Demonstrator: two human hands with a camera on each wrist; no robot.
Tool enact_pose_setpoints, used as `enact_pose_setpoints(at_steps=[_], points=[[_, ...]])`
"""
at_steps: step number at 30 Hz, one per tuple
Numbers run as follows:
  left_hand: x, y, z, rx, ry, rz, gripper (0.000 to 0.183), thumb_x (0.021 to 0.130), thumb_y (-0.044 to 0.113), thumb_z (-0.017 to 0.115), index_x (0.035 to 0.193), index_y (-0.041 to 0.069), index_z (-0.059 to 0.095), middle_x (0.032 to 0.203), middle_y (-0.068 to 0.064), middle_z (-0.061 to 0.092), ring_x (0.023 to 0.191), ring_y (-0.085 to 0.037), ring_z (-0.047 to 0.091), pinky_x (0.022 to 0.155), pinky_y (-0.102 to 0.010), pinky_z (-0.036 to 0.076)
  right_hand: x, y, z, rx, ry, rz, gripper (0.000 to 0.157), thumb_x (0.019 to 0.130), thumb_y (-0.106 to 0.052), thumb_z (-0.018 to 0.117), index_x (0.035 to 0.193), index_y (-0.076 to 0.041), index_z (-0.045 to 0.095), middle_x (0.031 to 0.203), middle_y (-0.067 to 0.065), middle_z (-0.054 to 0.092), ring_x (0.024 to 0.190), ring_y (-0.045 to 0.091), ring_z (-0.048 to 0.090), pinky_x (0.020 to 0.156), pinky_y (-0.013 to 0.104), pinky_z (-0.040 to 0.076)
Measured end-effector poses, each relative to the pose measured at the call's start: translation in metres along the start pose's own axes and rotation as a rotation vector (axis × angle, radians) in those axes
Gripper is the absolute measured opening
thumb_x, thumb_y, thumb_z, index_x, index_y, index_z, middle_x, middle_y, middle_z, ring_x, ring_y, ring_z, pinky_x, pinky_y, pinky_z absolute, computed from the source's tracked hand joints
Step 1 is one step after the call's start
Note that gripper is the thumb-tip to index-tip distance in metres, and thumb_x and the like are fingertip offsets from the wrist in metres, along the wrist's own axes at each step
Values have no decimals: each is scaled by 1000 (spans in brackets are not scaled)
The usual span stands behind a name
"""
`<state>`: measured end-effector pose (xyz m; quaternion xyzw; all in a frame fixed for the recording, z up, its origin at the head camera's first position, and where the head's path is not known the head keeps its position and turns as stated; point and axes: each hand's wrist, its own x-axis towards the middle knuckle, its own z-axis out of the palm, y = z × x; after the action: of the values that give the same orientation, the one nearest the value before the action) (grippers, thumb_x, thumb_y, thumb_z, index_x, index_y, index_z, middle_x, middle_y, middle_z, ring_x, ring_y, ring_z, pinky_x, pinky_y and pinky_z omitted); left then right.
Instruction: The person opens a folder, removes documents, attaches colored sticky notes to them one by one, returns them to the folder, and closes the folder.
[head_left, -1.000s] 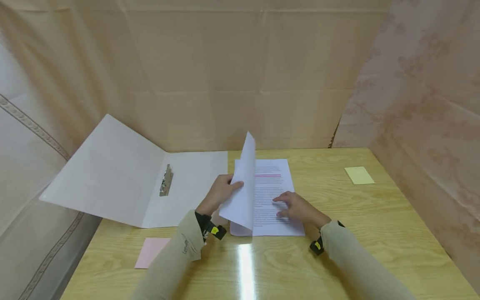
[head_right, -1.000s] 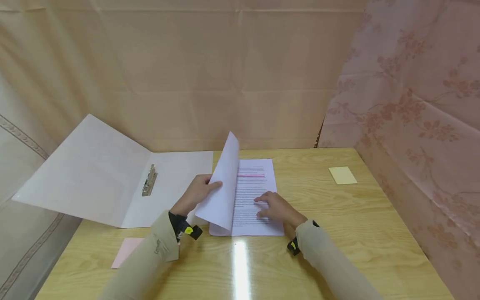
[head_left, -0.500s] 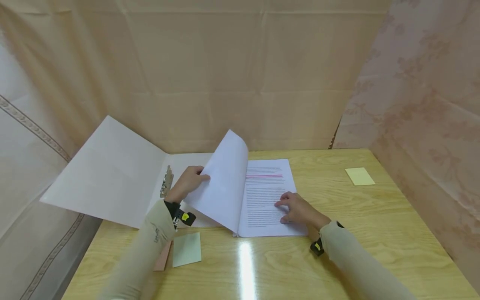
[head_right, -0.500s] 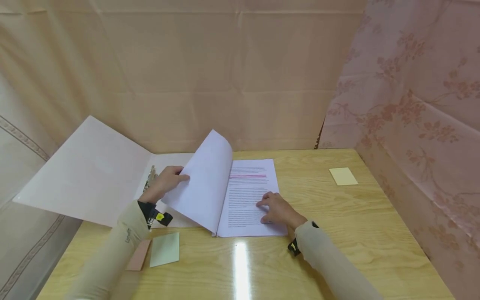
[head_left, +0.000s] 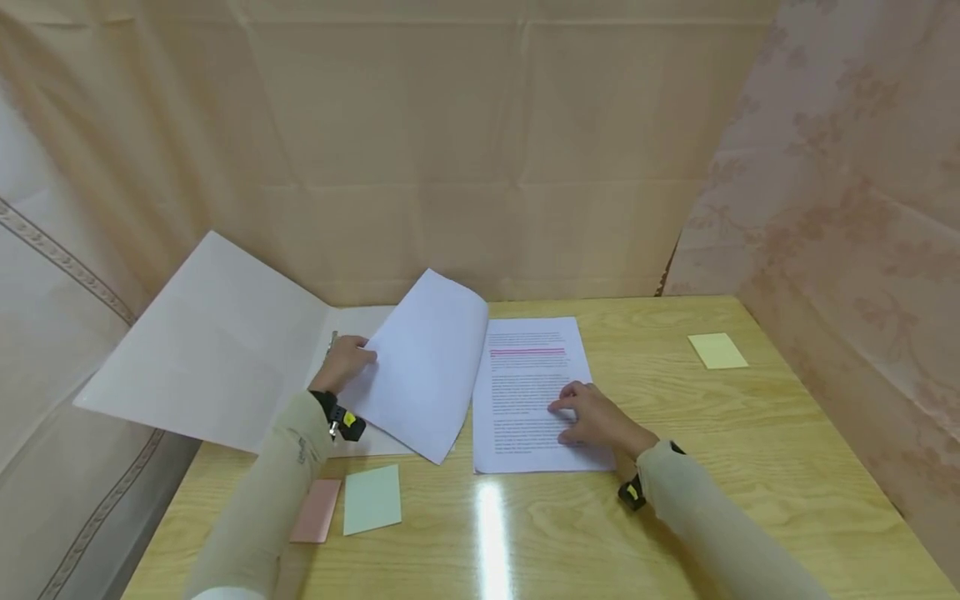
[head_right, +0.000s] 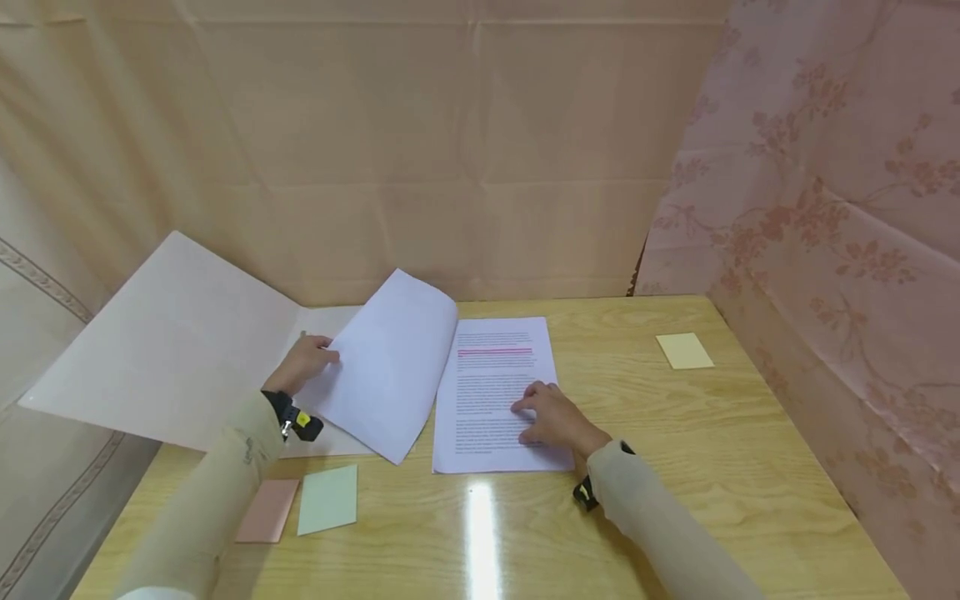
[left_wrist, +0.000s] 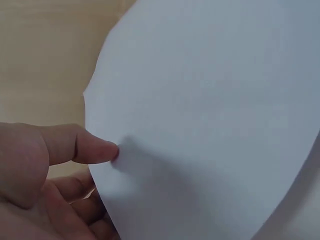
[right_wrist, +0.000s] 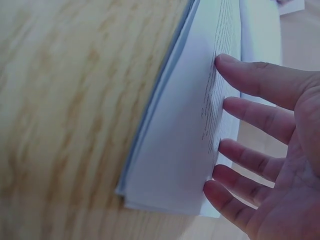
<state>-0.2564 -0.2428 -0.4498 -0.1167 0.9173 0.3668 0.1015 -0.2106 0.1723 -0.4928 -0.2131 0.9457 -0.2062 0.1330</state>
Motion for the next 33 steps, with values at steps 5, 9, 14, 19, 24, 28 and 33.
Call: enact_pose_setpoints(at_steps=[5,9,14,19,24,28,33], points=[[3,-11,3,24,42,-38,48,91,12,49,133,-12,47,138,-32,49,125,-43,48,106,-52,39,2,1,2,32,4,34,50,74,-19,84,121,-14,69,130,13,52,117,29,45,100,46,42],[8,-22,7,58,98,-33,44,90,12,50,127,-10,53,132,-32,54,120,-44,52,101,-51,42,2,1,3,43,2,54,52,74,-20,84,123,-15,69,132,14,51,118,30,44,101,48,41],[9,-27,15,145,161,34,38,87,13,53,117,-8,60,128,-32,57,117,-46,55,96,-53,44,1,0,2,36,7,35,51,75,-20,84,123,-14,69,132,16,51,117,31,44,100,49,41],[3,-17,22,229,194,76,33,89,15,52,112,-6,64,120,-27,64,112,-43,58,106,-54,37,2,1,1,19,14,15,50,75,-21,83,123,-14,69,131,15,51,116,30,45,98,48,42],[1,-1,33,310,186,232,36,94,17,52,120,-5,62,121,-25,65,114,-41,59,111,-54,32,2,3,0,26,10,23,49,74,-21,84,121,-13,70,132,14,51,116,29,45,99,47,42],[2,9,42,323,16,277,47,97,22,51,137,-4,50,141,-25,51,133,-42,45,112,-51,34,2,2,0,42,11,30,48,74,-20,84,120,-12,70,132,14,51,117,30,45,100,48,42],[2,3,51,429,-103,251,48,97,25,53,134,-6,49,136,-27,54,127,-42,51,106,-51,41,0,1,1,30,10,8,44,72,-18,85,113,-9,73,127,16,53,115,31,47,98,48,43]])
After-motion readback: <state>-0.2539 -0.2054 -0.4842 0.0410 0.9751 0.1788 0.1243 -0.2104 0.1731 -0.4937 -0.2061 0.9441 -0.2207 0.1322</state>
